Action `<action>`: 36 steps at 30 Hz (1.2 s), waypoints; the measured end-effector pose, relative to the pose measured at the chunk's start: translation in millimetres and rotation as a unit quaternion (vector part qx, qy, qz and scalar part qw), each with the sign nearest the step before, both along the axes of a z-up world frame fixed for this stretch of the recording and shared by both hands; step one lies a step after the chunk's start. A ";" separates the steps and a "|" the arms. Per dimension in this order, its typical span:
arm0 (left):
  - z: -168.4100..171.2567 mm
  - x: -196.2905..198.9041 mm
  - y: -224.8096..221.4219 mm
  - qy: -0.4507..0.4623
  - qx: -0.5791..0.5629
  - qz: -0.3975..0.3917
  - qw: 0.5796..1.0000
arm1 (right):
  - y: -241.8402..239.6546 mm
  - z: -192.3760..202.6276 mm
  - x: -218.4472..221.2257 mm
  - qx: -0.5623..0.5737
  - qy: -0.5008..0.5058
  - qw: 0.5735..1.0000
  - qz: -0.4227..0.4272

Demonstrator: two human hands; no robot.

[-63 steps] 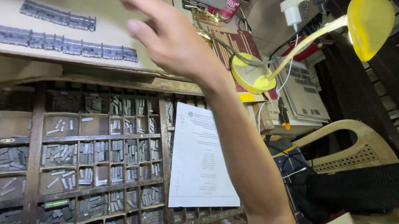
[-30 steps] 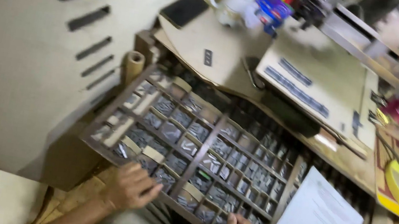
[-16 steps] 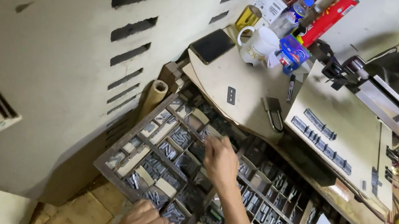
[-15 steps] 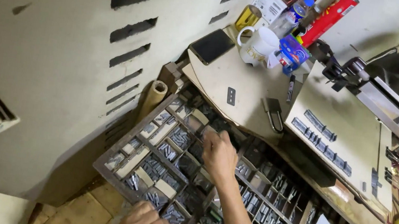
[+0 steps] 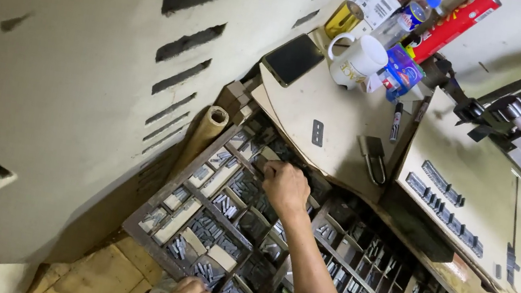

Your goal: Arranging individual metal type characters from a type case into a layout for printing.

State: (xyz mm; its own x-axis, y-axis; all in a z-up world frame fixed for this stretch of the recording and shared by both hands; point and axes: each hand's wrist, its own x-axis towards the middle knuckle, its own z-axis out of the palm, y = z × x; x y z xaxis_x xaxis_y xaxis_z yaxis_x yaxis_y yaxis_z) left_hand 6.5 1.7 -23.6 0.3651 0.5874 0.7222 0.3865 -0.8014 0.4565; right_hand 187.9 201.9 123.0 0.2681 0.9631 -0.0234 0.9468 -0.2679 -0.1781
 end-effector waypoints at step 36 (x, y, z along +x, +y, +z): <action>50.2 -99.5 -39.6 -0.071 -0.420 -0.002 0.905 | -139.6 -5.8 -93.5 0.077 0.180 0.956 0.220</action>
